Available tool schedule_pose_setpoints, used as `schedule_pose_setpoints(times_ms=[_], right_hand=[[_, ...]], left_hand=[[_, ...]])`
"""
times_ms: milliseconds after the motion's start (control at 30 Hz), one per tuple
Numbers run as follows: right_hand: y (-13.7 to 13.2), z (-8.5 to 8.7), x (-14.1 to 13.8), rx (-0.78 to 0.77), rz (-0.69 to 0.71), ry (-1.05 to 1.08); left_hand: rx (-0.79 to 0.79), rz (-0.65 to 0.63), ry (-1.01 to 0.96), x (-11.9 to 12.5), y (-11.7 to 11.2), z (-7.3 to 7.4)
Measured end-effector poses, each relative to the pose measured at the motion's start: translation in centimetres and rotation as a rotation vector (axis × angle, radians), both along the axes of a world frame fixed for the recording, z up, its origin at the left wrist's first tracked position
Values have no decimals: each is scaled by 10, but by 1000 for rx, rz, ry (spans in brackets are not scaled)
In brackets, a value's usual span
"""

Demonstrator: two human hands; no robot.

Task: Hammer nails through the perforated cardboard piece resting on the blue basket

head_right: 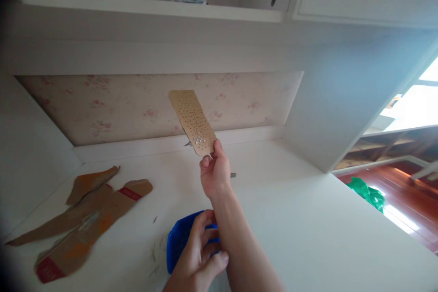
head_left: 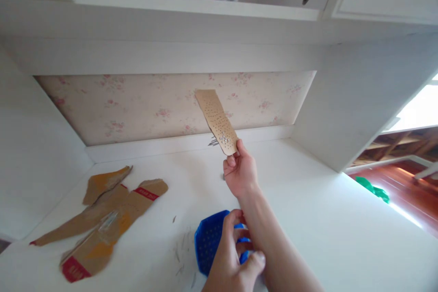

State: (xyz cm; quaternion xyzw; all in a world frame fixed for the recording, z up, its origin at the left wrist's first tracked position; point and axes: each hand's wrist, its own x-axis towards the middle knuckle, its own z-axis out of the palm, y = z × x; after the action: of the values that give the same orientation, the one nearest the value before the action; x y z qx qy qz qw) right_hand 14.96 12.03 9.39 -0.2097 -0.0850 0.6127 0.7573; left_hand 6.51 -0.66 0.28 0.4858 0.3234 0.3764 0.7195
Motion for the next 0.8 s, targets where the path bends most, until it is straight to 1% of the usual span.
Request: schedule_pose_setpoints(times_ms=[100, 200, 267, 300, 367, 433, 467, 500, 533, 633, 667, 700, 733, 767, 800], right_hand=[[3, -1, -6, 26, 11, -40], [8, -4, -9, 42, 13, -83], [12, -7, -11, 50, 12, -117], [13, -8, -12, 55, 10, -135], [15, -11, -13, 66, 3, -174], [15, -13, -13, 77, 0, -216], [15, -15, -13, 82, 1, -238], [15, -16, -12, 85, 4, -261], [14, -18, -11, 85, 8, -282], [8, -29, -3, 71, 20, -338], [4, -35, 0, 59, 28, -351], [0, -42, 5, 42, 36, -360], [-4, -49, 10, 25, 47, -370], [-9, -58, 15, 8, 52, -380], [-14, -68, 20, -11, 63, -387]], left_hand=[[73, -30, 156, -10, 2, 6], [108, -161, 352, -18, 5, 13], [114, -205, 426, -20, 9, 16], [117, -191, 437, -21, 11, 17], [92, -104, 402, -20, 15, 19], [27, -36, 305, -18, 17, 22], [-4, -33, 254, -18, 18, 25], [-33, -62, 213, -19, 17, 29], [-61, -130, 190, -21, 17, 34], [-116, -378, 210, -38, 20, 53], [-68, -377, 233, -47, 25, 57], [9, -303, 259, -57, 31, 59], [102, -188, 290, -67, 39, 59], [187, -66, 311, -78, 48, 56], [239, 35, 335, -88, 58, 49]])
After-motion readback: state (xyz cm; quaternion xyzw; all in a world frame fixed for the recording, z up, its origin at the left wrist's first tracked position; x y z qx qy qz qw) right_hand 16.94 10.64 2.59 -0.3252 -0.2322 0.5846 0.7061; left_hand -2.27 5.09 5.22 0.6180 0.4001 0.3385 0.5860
